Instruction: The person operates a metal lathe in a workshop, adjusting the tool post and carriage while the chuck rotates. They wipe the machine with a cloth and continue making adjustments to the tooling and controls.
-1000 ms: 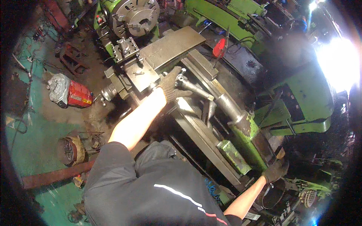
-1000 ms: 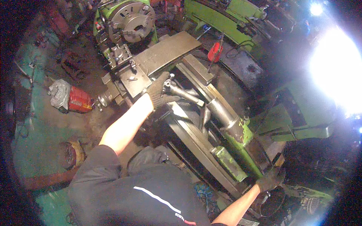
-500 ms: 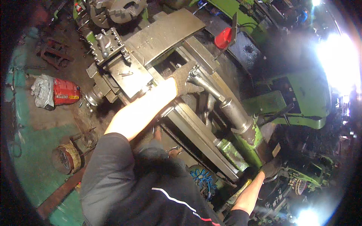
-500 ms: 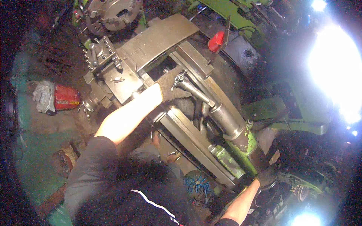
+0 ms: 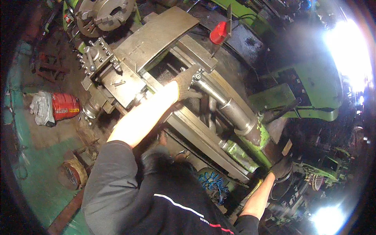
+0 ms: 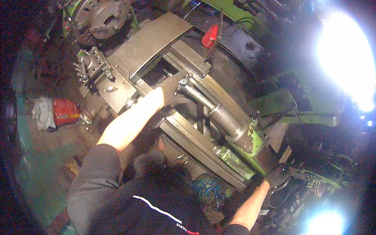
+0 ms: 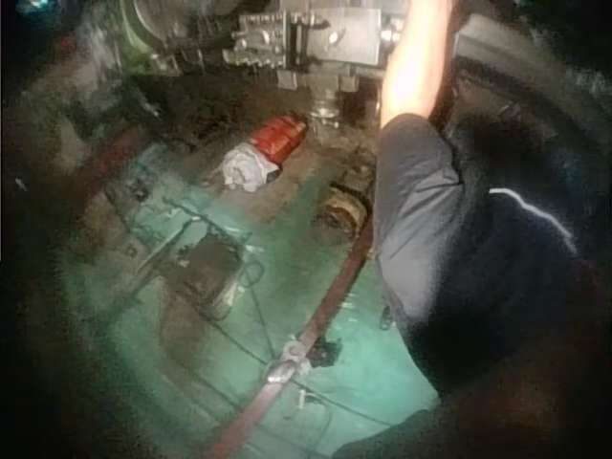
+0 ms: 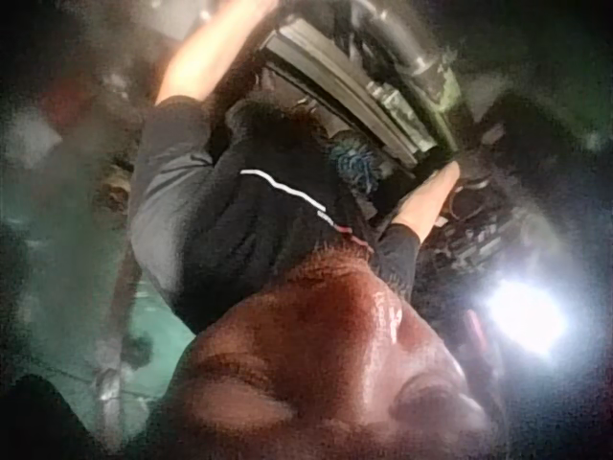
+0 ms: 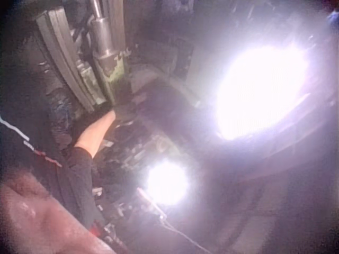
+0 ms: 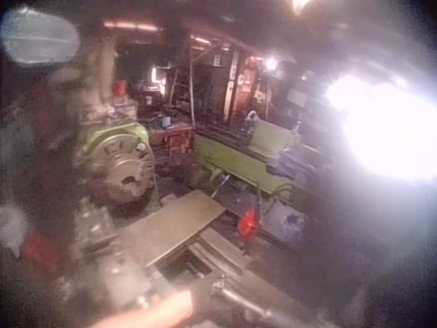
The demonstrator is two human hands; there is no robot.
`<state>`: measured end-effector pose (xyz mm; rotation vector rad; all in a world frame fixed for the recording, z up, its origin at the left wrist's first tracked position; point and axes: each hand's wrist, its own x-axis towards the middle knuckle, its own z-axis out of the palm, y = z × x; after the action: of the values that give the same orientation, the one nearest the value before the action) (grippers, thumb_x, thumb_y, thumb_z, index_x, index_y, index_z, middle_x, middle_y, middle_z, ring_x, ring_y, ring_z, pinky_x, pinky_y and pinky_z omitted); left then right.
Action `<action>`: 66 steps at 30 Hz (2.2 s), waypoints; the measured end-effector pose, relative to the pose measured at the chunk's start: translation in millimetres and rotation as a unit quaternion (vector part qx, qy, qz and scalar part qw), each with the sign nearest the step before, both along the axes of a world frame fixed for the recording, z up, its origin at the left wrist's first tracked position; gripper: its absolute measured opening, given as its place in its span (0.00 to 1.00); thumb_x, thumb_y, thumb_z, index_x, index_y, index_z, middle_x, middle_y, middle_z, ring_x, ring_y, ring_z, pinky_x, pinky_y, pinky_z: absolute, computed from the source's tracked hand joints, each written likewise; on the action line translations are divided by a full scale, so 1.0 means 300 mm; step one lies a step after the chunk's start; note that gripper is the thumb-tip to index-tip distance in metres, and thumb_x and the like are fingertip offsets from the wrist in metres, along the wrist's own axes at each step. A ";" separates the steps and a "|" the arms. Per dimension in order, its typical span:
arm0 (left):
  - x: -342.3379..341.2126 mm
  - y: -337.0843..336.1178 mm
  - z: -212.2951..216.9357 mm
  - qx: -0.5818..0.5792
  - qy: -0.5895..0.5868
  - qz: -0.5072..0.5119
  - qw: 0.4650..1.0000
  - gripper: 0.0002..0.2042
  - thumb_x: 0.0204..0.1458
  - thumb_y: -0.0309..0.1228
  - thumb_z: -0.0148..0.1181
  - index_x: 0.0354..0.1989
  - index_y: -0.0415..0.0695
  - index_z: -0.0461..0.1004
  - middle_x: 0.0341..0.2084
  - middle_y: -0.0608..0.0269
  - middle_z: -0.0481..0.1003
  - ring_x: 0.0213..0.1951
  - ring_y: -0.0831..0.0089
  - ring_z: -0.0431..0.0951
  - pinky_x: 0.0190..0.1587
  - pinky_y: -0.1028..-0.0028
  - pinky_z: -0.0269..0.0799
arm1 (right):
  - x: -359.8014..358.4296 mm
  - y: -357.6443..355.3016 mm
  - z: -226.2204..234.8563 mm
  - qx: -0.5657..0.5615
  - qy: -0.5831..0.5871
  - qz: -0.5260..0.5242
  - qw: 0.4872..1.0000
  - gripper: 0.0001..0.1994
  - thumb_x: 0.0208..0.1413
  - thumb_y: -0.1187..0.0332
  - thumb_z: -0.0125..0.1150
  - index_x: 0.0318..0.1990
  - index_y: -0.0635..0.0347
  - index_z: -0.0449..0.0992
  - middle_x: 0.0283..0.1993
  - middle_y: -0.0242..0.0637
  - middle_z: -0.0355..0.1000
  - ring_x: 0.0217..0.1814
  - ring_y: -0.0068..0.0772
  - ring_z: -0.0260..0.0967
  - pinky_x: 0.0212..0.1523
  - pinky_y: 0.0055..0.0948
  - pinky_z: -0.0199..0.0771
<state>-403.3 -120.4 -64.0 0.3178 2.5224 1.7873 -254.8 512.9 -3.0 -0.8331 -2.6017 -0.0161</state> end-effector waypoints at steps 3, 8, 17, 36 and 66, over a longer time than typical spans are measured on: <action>-0.027 0.002 -0.115 -0.157 0.108 0.032 0.981 0.50 0.46 0.16 0.76 0.78 0.37 0.54 0.69 0.35 0.71 0.71 0.40 0.72 0.73 0.54 0.70 | -0.011 -0.036 0.016 -0.028 0.037 0.013 0.999 0.26 0.73 0.54 0.57 0.67 0.67 0.77 0.71 0.55 0.74 0.74 0.57 0.69 0.75 0.48 0.67; -0.046 -0.002 -0.135 -0.119 0.027 0.011 0.992 0.47 0.46 0.17 0.73 0.78 0.42 0.57 0.70 0.37 0.70 0.72 0.40 0.70 0.74 0.56 0.69 | 0.007 -0.039 0.000 -0.022 0.050 -0.009 0.998 0.27 0.70 0.54 0.61 0.67 0.67 0.77 0.72 0.56 0.72 0.76 0.54 0.67 0.77 0.48 0.65; -0.055 -0.028 -0.203 -0.140 0.057 -0.003 0.989 0.51 0.46 0.23 0.78 0.81 0.36 0.54 0.76 0.37 0.63 0.78 0.44 0.62 0.80 0.56 0.57 | 0.041 0.063 -0.057 0.087 -0.025 0.043 0.995 0.23 0.71 0.56 0.60 0.64 0.65 0.78 0.70 0.51 0.74 0.73 0.52 0.70 0.75 0.47 0.67; -0.074 -0.032 -0.159 -0.143 0.095 0.017 0.985 0.49 0.45 0.31 0.80 0.77 0.34 0.60 0.71 0.34 0.69 0.74 0.39 0.68 0.76 0.53 0.65 | 0.033 0.105 -0.074 0.194 0.040 0.154 0.968 0.15 0.65 0.66 0.59 0.56 0.60 0.83 0.59 0.46 0.81 0.61 0.50 0.76 0.65 0.46 0.74; -0.086 -0.040 -0.168 -0.129 0.104 0.035 0.986 0.46 0.44 0.22 0.71 0.76 0.38 0.60 0.62 0.39 0.77 0.67 0.42 0.76 0.71 0.55 0.71 | 0.077 0.174 -0.108 0.331 -0.074 0.111 0.934 0.20 0.72 0.63 0.54 0.66 0.57 0.78 0.69 0.51 0.75 0.73 0.53 0.70 0.74 0.49 0.68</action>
<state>-429.0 -132.2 -114.3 0.4295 2.9018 1.4924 -231.8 565.2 -35.5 -0.2979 -2.5363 -0.8667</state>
